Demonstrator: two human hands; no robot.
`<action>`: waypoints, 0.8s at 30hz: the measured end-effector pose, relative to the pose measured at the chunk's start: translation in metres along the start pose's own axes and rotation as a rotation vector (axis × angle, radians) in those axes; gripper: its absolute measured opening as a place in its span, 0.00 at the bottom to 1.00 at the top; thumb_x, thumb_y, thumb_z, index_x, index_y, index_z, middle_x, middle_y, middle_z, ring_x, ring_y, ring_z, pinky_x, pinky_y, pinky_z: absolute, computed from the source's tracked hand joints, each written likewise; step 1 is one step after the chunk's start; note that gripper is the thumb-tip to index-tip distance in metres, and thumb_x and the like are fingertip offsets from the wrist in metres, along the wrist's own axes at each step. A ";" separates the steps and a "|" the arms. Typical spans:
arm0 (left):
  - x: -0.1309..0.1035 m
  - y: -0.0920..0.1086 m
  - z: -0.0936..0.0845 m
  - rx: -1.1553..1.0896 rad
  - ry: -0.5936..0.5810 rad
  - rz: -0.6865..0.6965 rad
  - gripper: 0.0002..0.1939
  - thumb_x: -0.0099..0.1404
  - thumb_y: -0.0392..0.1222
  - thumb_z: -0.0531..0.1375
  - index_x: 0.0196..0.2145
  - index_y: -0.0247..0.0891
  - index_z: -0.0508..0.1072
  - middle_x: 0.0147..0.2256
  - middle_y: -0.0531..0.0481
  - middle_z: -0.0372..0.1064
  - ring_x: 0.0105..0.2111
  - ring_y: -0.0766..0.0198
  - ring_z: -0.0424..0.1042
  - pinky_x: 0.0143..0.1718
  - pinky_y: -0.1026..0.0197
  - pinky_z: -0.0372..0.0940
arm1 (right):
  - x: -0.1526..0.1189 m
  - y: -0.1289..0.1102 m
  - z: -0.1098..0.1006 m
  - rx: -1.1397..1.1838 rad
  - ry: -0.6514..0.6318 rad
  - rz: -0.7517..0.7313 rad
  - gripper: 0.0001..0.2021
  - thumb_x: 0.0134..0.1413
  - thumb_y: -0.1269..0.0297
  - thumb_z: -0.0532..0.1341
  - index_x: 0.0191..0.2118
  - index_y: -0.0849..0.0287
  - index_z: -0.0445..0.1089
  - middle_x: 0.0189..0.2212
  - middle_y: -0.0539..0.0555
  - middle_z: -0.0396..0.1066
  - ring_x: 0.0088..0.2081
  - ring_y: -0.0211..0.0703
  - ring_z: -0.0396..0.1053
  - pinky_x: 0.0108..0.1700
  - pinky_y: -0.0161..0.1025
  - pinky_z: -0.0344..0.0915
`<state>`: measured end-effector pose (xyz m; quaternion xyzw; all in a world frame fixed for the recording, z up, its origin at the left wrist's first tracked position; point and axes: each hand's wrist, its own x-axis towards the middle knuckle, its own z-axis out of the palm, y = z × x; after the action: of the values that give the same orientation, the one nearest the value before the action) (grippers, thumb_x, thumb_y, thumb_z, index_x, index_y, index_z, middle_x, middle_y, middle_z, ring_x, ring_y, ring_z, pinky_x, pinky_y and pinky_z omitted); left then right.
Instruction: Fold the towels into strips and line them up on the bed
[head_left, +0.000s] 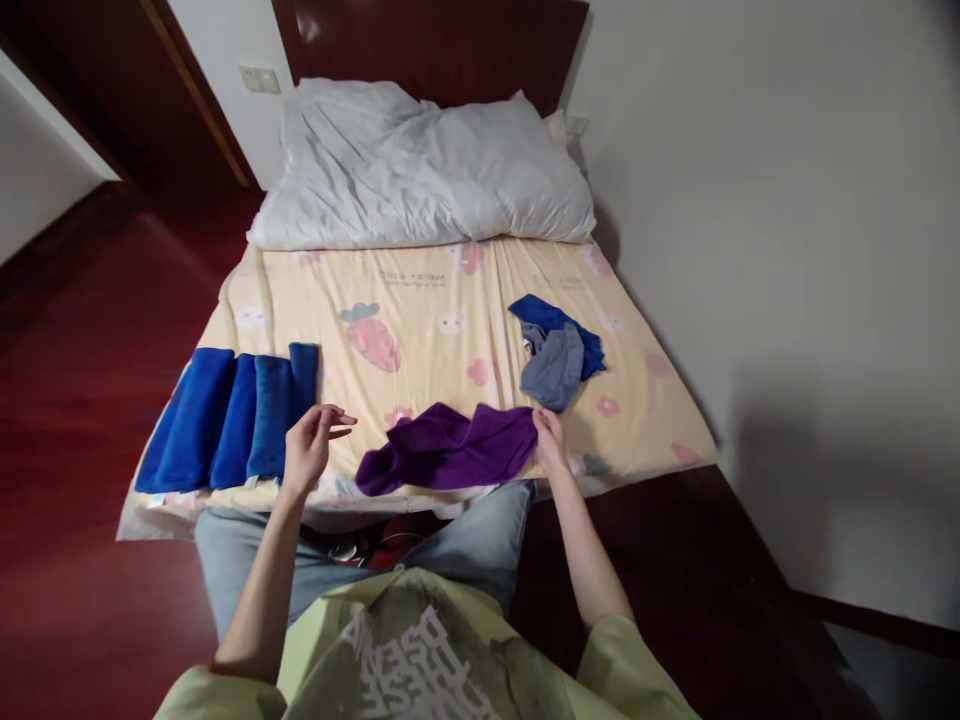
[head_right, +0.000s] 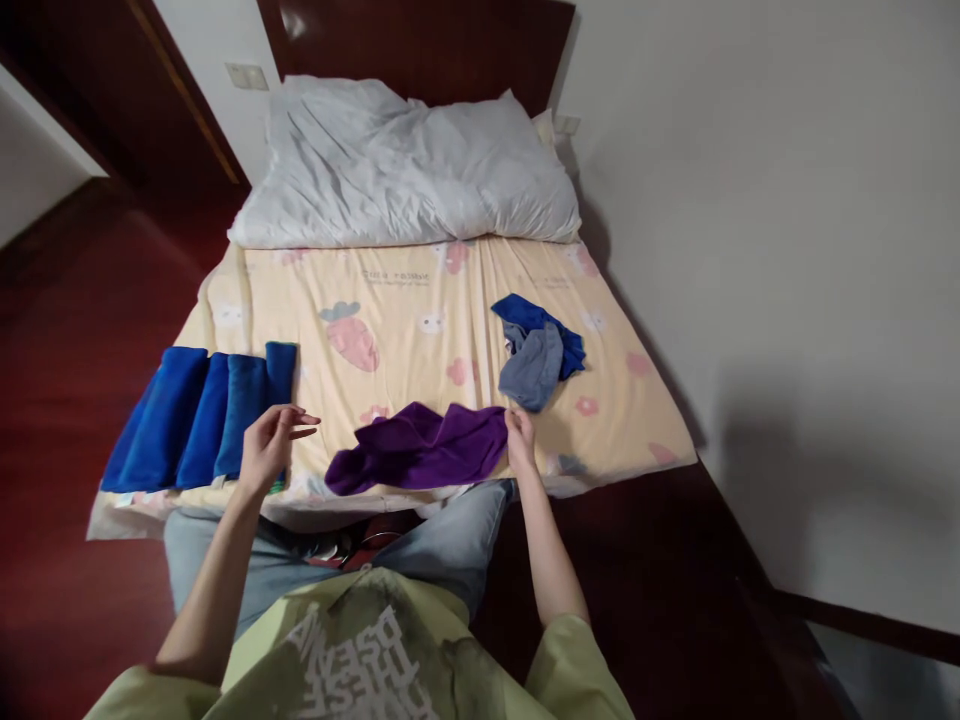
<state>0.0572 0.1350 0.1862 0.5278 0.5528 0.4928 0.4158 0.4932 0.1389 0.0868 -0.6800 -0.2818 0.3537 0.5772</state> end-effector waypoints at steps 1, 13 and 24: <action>-0.002 0.002 0.002 0.042 -0.023 0.012 0.25 0.70 0.62 0.55 0.43 0.34 0.72 0.37 0.42 0.77 0.41 0.54 0.79 0.43 0.50 0.76 | -0.003 0.005 0.002 -0.046 -0.043 -0.008 0.32 0.39 0.35 0.67 0.39 0.60 0.70 0.30 0.51 0.71 0.34 0.44 0.68 0.39 0.40 0.66; -0.025 0.019 0.146 0.308 -0.712 0.345 0.28 0.58 0.27 0.55 0.57 0.37 0.71 0.52 0.40 0.73 0.54 0.51 0.73 0.57 0.50 0.67 | -0.076 -0.068 0.043 -0.119 -0.796 -0.222 0.18 0.59 0.44 0.62 0.40 0.56 0.71 0.34 0.54 0.75 0.35 0.44 0.72 0.39 0.39 0.69; -0.068 0.075 0.046 0.334 -0.293 0.324 0.18 0.61 0.34 0.55 0.46 0.41 0.78 0.39 0.50 0.80 0.38 0.59 0.80 0.41 0.62 0.73 | 0.117 -0.034 0.005 -1.026 0.164 0.043 0.35 0.46 0.62 0.69 0.61 0.63 0.64 0.55 0.73 0.66 0.54 0.62 0.69 0.54 0.51 0.65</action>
<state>0.1216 0.0691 0.2485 0.7362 0.4689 0.3734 0.3142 0.5590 0.2406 0.1017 -0.9065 -0.3588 0.1273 0.1823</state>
